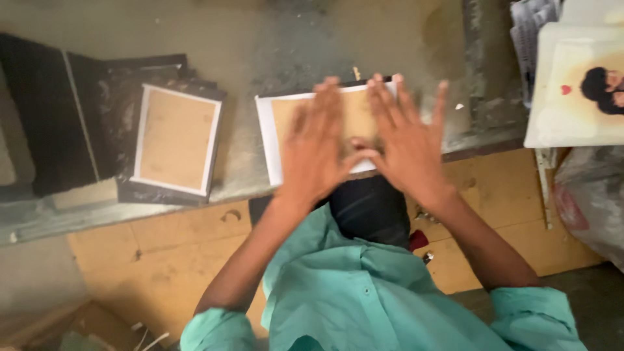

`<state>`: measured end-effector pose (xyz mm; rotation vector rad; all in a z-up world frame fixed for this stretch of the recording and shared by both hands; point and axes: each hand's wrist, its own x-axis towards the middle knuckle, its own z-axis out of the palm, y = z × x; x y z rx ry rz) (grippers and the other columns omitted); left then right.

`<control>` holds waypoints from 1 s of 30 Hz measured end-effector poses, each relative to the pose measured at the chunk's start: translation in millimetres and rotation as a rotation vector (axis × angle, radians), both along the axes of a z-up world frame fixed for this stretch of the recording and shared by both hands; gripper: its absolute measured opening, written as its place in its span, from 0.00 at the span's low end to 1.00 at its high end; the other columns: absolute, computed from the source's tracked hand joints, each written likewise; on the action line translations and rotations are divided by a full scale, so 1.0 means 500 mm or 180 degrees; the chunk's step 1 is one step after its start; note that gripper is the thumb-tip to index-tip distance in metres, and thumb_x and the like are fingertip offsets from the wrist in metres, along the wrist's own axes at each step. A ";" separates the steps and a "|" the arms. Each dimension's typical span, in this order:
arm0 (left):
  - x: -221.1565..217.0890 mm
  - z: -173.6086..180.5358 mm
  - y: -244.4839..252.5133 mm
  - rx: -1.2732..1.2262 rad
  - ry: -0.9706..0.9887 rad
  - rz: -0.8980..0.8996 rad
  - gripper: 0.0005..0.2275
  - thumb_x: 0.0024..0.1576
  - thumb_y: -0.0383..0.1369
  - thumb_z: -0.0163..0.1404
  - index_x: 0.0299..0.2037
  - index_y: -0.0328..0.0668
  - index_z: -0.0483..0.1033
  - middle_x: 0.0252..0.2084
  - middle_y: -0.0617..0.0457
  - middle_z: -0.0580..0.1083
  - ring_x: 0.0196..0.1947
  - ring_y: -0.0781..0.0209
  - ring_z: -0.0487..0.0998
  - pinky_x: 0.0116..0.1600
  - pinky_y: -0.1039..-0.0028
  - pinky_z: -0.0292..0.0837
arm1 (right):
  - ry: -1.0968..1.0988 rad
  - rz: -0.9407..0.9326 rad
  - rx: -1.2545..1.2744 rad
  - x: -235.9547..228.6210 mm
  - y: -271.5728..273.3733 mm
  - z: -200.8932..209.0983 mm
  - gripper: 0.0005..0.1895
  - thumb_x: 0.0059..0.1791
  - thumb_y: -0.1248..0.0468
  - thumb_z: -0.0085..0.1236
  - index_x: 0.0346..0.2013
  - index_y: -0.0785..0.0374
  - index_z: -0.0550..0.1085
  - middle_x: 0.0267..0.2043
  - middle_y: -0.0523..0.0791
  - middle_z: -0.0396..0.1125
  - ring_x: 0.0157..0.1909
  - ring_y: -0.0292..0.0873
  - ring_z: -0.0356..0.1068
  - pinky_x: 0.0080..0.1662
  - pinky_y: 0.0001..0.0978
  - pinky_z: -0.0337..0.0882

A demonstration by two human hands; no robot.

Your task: The person assembles small cards by placing a beige insert into a white frame and pressing it onto a dark backing sheet. They repeat this process for multiple cards, stacking the finished items on the table.

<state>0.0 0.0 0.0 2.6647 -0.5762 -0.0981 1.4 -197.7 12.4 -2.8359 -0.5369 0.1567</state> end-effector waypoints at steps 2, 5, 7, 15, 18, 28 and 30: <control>-0.022 0.007 0.100 0.0315 -0.0043 0.0573 0.43 0.62 0.62 0.40 0.74 0.27 0.54 0.78 0.39 0.52 0.78 0.44 0.52 0.77 0.53 0.48 | -0.0002 -0.0164 -0.0079 -0.006 -0.020 0.012 0.48 0.56 0.33 0.33 0.78 0.67 0.50 0.80 0.48 0.47 0.81 0.54 0.41 0.69 0.77 0.22; -0.043 0.020 0.129 0.0561 -0.0103 0.0952 0.41 0.62 0.60 0.42 0.71 0.25 0.56 0.75 0.35 0.53 0.77 0.41 0.53 0.76 0.53 0.50 | -0.0141 -0.0396 -0.0171 -0.019 0.004 0.024 0.45 0.56 0.37 0.42 0.76 0.69 0.54 0.77 0.50 0.54 0.81 0.55 0.43 0.69 0.76 0.24; -0.041 0.020 0.116 0.0349 -0.0307 0.1002 0.37 0.64 0.54 0.44 0.71 0.24 0.57 0.75 0.33 0.56 0.76 0.38 0.54 0.76 0.53 0.51 | -0.0229 -0.0322 -0.0012 -0.026 0.028 0.029 0.43 0.54 0.42 0.50 0.75 0.68 0.56 0.74 0.51 0.57 0.79 0.57 0.46 0.70 0.74 0.28; 0.052 0.034 0.047 0.0109 -0.0046 0.1116 0.18 0.66 0.43 0.49 0.49 0.32 0.74 0.45 0.38 0.75 0.50 0.39 0.75 0.60 0.52 0.66 | -0.0215 -0.0391 0.0956 -0.079 0.116 0.011 0.46 0.47 0.51 0.67 0.72 0.69 0.59 0.69 0.57 0.61 0.73 0.58 0.53 0.73 0.63 0.40; 0.042 0.079 0.092 0.0247 -0.0353 0.0970 0.18 0.67 0.44 0.51 0.31 0.39 0.81 0.31 0.40 0.77 0.36 0.37 0.76 0.60 0.49 0.67 | -0.0944 -0.0895 0.1310 -0.091 0.103 0.000 0.60 0.43 0.45 0.72 0.71 0.82 0.49 0.72 0.74 0.45 0.76 0.66 0.39 0.71 0.64 0.37; -0.014 0.160 0.206 -0.3988 0.2144 -0.0113 0.27 0.57 0.29 0.63 0.65 0.39 0.65 0.58 0.42 0.74 0.58 0.54 0.78 0.60 0.62 0.78 | 0.2459 -0.0782 0.3479 -0.049 -0.048 0.041 0.20 0.49 0.63 0.66 0.52 0.71 0.76 0.44 0.48 0.75 0.43 0.35 0.72 0.45 0.29 0.73; 0.011 0.183 0.226 -0.4593 0.2576 -0.0284 0.33 0.56 0.30 0.63 0.71 0.46 0.59 0.64 0.46 0.72 0.59 0.53 0.79 0.61 0.63 0.81 | 0.2639 -0.0579 0.2279 -0.026 -0.066 0.092 0.17 0.46 0.61 0.68 0.48 0.64 0.81 0.36 0.49 0.78 0.36 0.36 0.71 0.37 0.32 0.69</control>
